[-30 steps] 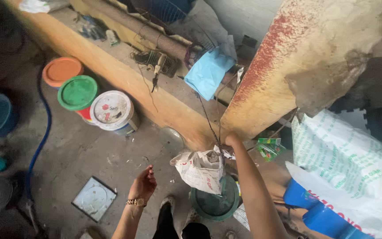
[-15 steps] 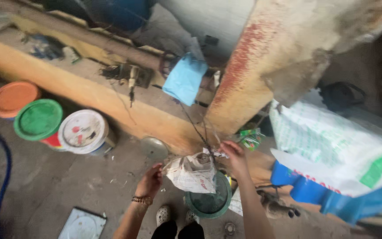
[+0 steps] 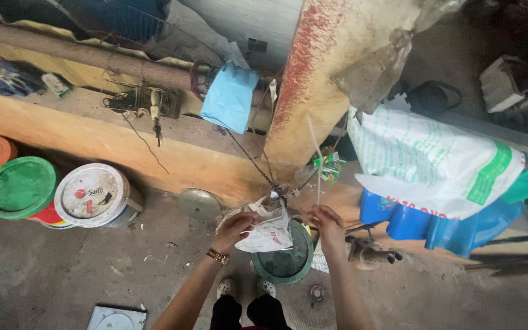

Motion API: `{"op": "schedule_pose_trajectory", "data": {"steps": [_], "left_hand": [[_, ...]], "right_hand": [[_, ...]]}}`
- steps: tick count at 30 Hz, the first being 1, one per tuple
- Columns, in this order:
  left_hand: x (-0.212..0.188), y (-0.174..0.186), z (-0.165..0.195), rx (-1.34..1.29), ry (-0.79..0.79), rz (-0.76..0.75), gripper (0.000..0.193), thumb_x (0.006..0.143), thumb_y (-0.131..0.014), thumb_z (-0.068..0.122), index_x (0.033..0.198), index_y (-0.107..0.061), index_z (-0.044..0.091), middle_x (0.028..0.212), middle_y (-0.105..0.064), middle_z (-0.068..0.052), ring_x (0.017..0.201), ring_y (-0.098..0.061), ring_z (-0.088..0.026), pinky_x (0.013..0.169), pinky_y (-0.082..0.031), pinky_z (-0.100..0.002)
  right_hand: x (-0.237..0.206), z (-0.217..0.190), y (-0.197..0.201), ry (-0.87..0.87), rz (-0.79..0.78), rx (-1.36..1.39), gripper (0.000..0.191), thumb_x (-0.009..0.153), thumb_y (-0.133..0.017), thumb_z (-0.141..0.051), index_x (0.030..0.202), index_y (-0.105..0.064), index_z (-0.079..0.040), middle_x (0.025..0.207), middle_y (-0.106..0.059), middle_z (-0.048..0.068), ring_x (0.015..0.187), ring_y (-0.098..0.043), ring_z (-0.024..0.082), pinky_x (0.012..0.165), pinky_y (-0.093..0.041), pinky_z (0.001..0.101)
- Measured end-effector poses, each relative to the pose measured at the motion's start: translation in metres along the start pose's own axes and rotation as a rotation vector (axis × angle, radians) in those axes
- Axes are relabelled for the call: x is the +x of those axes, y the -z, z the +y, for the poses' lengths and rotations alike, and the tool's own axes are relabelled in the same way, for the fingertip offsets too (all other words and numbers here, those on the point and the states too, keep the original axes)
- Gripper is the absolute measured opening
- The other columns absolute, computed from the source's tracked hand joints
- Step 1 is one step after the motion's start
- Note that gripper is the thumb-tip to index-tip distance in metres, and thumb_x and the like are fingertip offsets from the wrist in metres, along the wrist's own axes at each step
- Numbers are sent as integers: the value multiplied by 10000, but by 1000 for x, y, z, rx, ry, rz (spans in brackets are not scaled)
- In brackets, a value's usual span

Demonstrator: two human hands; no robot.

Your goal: The person handles sausage casings, mixes ground meat with red seasoning liquid in a metal bowl, and stuffs the mixture into the casings by hand. They briefly walk across the yard, return, and take a strainer and scissors from a wall ledge.

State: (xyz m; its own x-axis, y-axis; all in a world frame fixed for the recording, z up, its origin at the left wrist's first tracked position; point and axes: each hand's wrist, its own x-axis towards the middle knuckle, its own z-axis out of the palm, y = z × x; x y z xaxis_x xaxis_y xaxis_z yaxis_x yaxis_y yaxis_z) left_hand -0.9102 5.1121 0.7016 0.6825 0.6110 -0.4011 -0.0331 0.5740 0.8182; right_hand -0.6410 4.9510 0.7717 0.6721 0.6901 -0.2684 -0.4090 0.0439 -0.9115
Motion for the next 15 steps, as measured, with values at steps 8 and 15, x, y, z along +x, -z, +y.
{"op": "schedule_pose_trajectory", "data": {"steps": [8, 15], "left_hand": [[7, 60, -49, -126, -23, -53, 190, 994, -660, 215, 1142, -744, 131, 1008, -751, 15, 837, -627, -63, 674, -460, -217], [-10, 78, -39, 23, 47, 51, 238, 982, -620, 231, 1164, -732, 126, 1006, -751, 30, 845, -637, -52, 712, -497, -211]], "right_hand": [[-44, 45, 48, -75, 37, 132, 156, 971, -566, -123, 1000, -679, -20, 948, -714, 91, 914, -663, 210, 822, -491, 381], [-46, 72, 67, -156, 118, 317, 131, 949, -563, -155, 981, -650, -62, 947, -690, 71, 939, -650, 210, 814, -478, 360]]}}
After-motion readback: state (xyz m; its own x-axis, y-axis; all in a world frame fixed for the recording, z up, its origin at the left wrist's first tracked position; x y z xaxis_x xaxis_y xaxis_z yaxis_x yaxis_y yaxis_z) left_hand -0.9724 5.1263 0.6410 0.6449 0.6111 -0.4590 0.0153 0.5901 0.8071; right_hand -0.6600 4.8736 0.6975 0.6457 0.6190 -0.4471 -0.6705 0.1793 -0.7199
